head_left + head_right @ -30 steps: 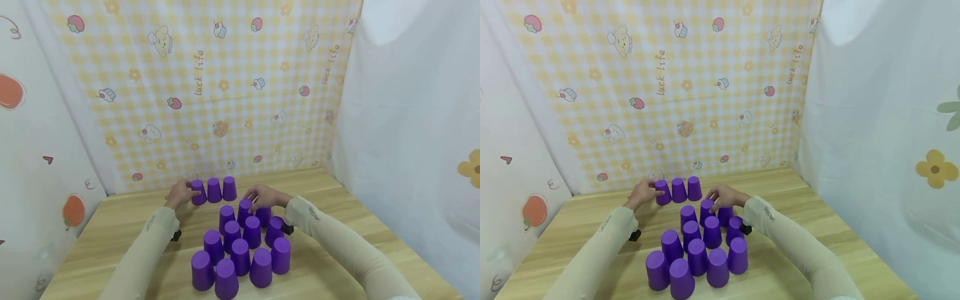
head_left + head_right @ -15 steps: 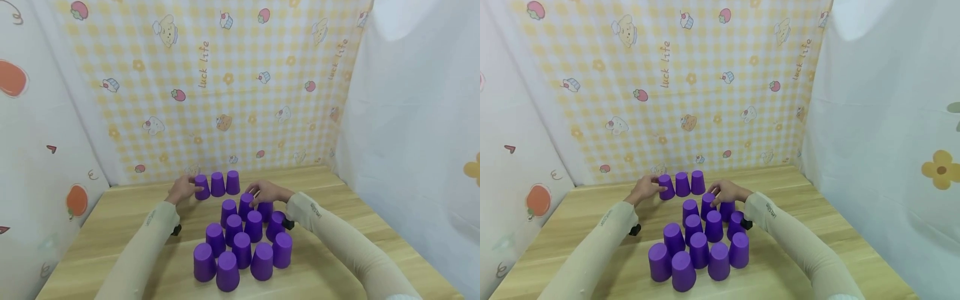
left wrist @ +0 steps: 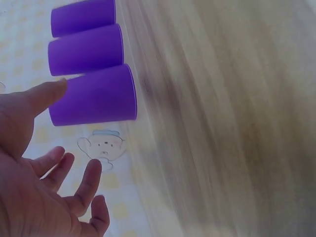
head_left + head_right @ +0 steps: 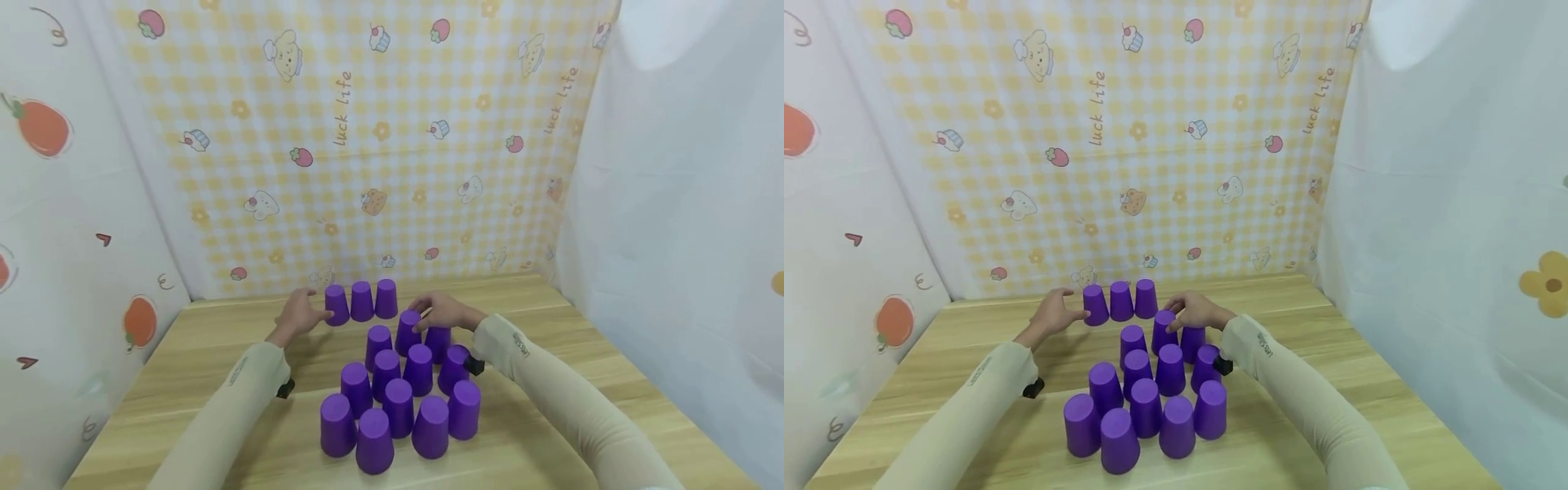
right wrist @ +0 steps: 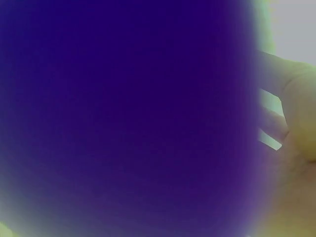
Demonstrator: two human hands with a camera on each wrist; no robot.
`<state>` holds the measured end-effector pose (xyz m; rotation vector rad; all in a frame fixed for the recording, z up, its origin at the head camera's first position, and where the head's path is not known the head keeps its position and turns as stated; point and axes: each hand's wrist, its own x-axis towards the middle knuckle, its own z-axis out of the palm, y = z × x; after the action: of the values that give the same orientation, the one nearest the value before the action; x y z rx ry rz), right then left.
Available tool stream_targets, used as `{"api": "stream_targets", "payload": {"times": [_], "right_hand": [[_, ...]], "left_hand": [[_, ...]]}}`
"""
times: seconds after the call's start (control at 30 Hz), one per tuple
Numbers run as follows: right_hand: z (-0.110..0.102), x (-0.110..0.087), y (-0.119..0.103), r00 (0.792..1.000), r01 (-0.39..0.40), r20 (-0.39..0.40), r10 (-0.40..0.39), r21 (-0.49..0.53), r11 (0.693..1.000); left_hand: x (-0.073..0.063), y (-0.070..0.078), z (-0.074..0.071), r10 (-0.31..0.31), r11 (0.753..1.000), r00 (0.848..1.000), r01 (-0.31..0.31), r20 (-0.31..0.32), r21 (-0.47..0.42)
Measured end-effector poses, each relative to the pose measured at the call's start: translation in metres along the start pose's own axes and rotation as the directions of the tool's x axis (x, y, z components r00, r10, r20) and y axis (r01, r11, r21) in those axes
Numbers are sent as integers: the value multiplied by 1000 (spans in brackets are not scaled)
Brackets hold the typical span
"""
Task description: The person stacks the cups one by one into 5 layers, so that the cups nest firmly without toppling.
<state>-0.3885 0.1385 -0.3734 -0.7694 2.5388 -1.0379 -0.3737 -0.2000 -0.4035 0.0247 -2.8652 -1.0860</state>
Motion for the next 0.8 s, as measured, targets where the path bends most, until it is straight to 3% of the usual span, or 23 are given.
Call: {"api": "stream_targets", "payload": {"times": [0.2,0.3,0.47,0.67,0.8], "right_hand": [[-2,7,7,1000,5,-16,-5,-2,1000],[-4,8,8,999,-9,-41,9,1,1000],[-11,10,11,998,-46,-52,47,15,999],[-13,12,17,995,-78,-61,80,28,997],[-16,13,19,993,-83,-83,87,46,995]], "left_hand": [[-10,10,3,-13,999,999,15,-48,39],[-13,16,6,24,999,999,-22,-48,30],[-17,26,14,117,993,993,-117,18,-1],[-20,33,25,263,965,959,-262,107,-20],[-23,39,28,302,953,934,-296,193,-61]]}}
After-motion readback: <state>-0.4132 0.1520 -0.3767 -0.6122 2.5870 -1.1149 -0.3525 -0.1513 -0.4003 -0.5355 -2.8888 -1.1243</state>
